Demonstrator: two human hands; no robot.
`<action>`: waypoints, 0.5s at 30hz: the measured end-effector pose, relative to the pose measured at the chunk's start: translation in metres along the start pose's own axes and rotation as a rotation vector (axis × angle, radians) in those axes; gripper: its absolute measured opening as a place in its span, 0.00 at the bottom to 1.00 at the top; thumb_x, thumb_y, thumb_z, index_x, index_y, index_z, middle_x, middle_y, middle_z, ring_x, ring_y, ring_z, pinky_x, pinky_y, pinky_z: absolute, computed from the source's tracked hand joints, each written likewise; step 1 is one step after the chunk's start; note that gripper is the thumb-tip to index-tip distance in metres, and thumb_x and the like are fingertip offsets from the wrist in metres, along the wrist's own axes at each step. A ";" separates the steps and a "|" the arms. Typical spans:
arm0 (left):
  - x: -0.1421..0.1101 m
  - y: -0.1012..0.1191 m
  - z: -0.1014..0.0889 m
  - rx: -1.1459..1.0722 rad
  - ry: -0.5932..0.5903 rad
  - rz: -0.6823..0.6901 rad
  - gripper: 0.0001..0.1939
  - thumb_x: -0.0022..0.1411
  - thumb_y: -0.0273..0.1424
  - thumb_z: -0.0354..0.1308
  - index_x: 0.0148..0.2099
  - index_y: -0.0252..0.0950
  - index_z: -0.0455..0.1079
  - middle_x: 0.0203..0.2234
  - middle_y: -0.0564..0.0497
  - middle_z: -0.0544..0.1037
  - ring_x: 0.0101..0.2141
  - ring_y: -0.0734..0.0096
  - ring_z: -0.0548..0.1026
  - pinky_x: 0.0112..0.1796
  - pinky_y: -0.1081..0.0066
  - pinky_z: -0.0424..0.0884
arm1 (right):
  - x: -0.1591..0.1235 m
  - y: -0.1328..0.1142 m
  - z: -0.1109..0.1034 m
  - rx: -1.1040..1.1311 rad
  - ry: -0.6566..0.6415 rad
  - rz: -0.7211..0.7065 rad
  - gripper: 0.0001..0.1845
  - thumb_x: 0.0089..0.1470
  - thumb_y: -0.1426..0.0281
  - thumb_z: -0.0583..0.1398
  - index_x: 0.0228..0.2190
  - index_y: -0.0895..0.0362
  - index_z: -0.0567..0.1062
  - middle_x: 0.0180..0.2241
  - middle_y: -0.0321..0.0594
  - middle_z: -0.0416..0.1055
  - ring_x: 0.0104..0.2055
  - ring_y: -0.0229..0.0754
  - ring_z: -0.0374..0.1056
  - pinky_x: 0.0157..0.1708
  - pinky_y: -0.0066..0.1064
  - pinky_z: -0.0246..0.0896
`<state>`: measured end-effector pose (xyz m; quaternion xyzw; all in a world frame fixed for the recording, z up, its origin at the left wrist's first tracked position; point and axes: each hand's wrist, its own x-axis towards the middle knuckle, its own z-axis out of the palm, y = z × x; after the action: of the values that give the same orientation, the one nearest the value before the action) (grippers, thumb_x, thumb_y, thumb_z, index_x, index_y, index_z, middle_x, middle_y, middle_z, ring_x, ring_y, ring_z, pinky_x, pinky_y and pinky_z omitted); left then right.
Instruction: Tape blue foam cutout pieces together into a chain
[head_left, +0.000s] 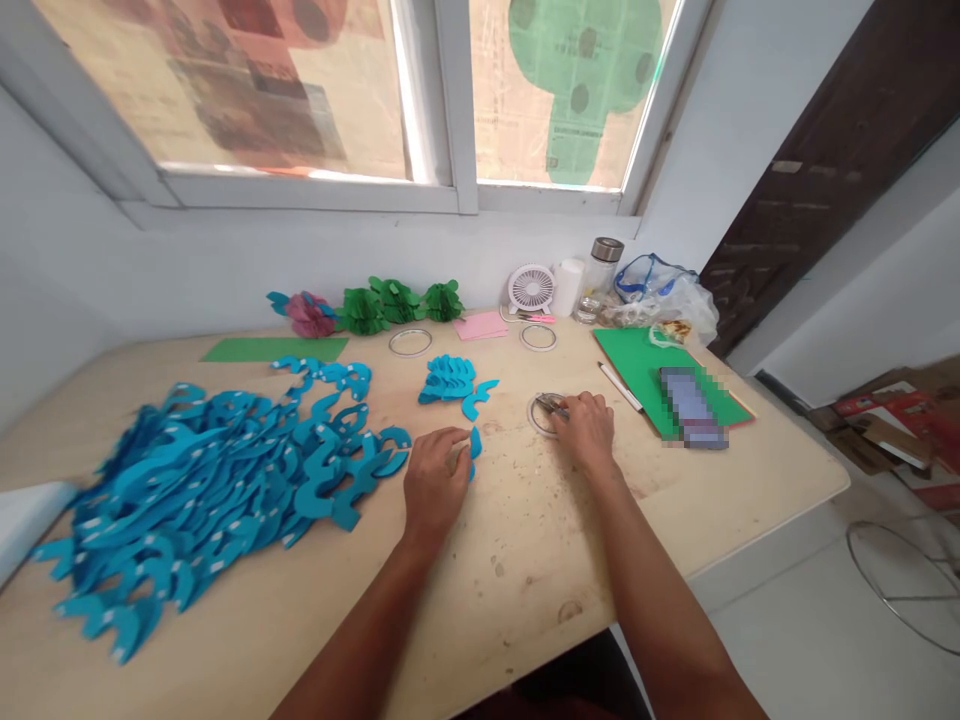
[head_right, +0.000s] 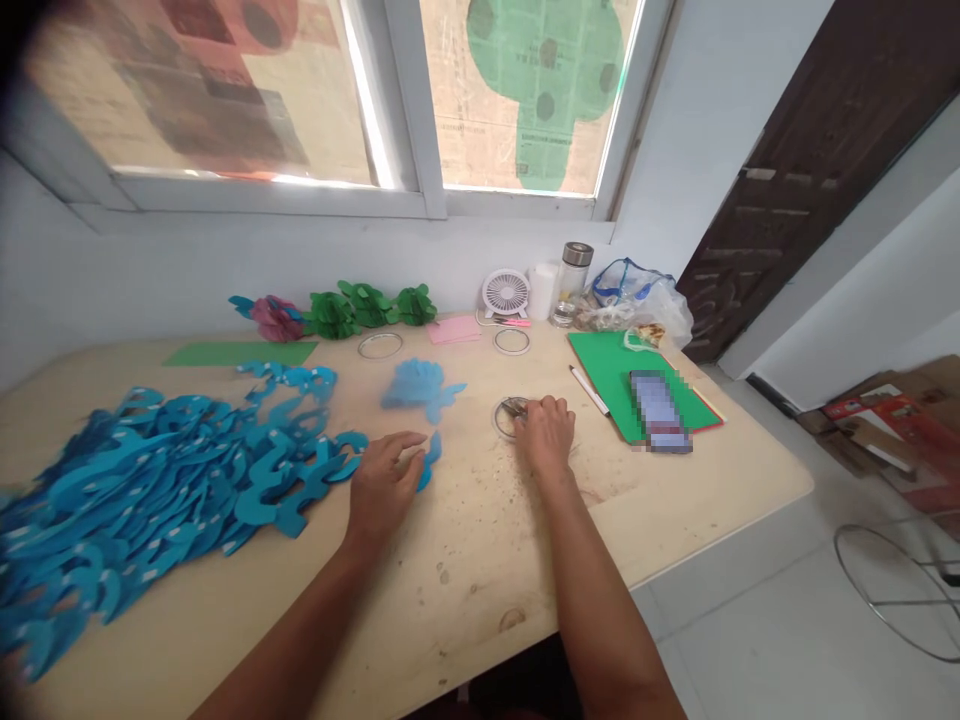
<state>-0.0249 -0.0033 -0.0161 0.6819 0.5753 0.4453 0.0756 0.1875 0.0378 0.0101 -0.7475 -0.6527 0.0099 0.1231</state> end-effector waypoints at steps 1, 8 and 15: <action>0.000 0.003 0.000 0.000 -0.011 0.020 0.10 0.55 0.26 0.49 0.38 0.37 0.70 0.35 0.47 0.75 0.40 0.61 0.70 0.43 0.63 0.66 | 0.000 0.000 0.001 -0.003 0.001 0.011 0.15 0.51 0.64 0.57 0.39 0.55 0.74 0.40 0.47 0.69 0.47 0.49 0.57 0.41 0.37 0.48; 0.001 0.034 0.005 0.040 -0.269 0.140 0.09 0.56 0.25 0.49 0.36 0.38 0.70 0.34 0.48 0.76 0.40 0.62 0.70 0.41 0.64 0.67 | 0.005 0.008 0.005 0.130 0.037 0.063 0.12 0.48 0.65 0.58 0.35 0.57 0.74 0.38 0.47 0.70 0.46 0.49 0.59 0.41 0.37 0.50; 0.022 0.067 0.038 0.220 -0.482 0.319 0.11 0.57 0.25 0.50 0.42 0.36 0.69 0.39 0.46 0.73 0.41 0.62 0.68 0.42 0.63 0.64 | 0.019 0.015 0.007 1.014 0.281 0.261 0.14 0.43 0.60 0.59 0.30 0.57 0.69 0.26 0.37 0.71 0.29 0.40 0.67 0.31 0.30 0.58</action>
<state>0.0484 0.0094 0.0138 0.8537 0.4712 0.2121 0.0645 0.2039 0.0558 0.0026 -0.6634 -0.4449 0.2389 0.5521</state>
